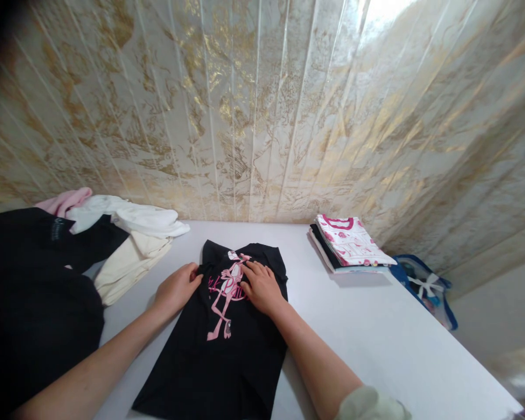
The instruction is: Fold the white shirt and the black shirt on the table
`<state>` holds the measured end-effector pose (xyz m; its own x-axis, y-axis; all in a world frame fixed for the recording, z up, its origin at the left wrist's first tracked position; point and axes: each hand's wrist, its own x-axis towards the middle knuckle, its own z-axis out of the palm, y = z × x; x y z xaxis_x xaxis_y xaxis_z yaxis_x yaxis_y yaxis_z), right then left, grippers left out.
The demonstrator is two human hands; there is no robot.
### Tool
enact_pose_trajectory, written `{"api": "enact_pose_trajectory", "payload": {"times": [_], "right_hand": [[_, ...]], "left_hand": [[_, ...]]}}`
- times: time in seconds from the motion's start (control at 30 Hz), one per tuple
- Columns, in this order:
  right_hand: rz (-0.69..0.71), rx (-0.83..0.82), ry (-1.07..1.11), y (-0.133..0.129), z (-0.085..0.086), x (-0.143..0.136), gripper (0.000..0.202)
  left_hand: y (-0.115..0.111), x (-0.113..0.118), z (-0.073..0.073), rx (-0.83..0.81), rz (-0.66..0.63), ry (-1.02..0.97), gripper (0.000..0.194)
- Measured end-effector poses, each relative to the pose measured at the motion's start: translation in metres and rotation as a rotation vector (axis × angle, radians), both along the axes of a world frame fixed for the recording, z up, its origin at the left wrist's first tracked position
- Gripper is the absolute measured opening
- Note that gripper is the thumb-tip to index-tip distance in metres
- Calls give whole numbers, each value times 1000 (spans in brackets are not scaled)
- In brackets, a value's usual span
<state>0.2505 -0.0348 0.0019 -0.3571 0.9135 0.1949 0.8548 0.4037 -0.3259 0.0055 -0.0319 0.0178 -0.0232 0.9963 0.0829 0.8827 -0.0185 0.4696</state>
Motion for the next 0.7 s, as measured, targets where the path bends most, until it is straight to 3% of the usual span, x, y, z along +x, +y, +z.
{"api": "enact_pose_trajectory", "payload": {"times": [0.07,0.13,0.2,0.33,0.4,0.47,0.57,0.63,0.7], "right_hand": [[-18,60,61,-4,9,-3,38],[-38,82,180,-11,21,-12,34],[-42,-8,353,-19,29,-27,37],[6,-226,763,-24,30,-55,47],[12,-257,930,-20,25,-59,39],[-53,-317,1046,-12,20,-60,30],[-198,-443,1157,-4,23,-64,27],[-180,-502,1210,-5,32,-76,26],[-58,-537,1246,-11,47,-94,26]], "left_hand": [[2,2,-3,16,18,-188,13],[2,8,-5,44,5,-502,15],[-2,18,-5,59,-68,-766,20],[-18,41,4,59,-333,-861,23],[-21,42,8,32,-372,-892,27],[-15,35,7,40,-276,-931,30],[2,14,-3,113,-5,-980,25],[14,1,-12,124,98,-1027,21],[23,-9,-19,150,78,-976,22]]}}
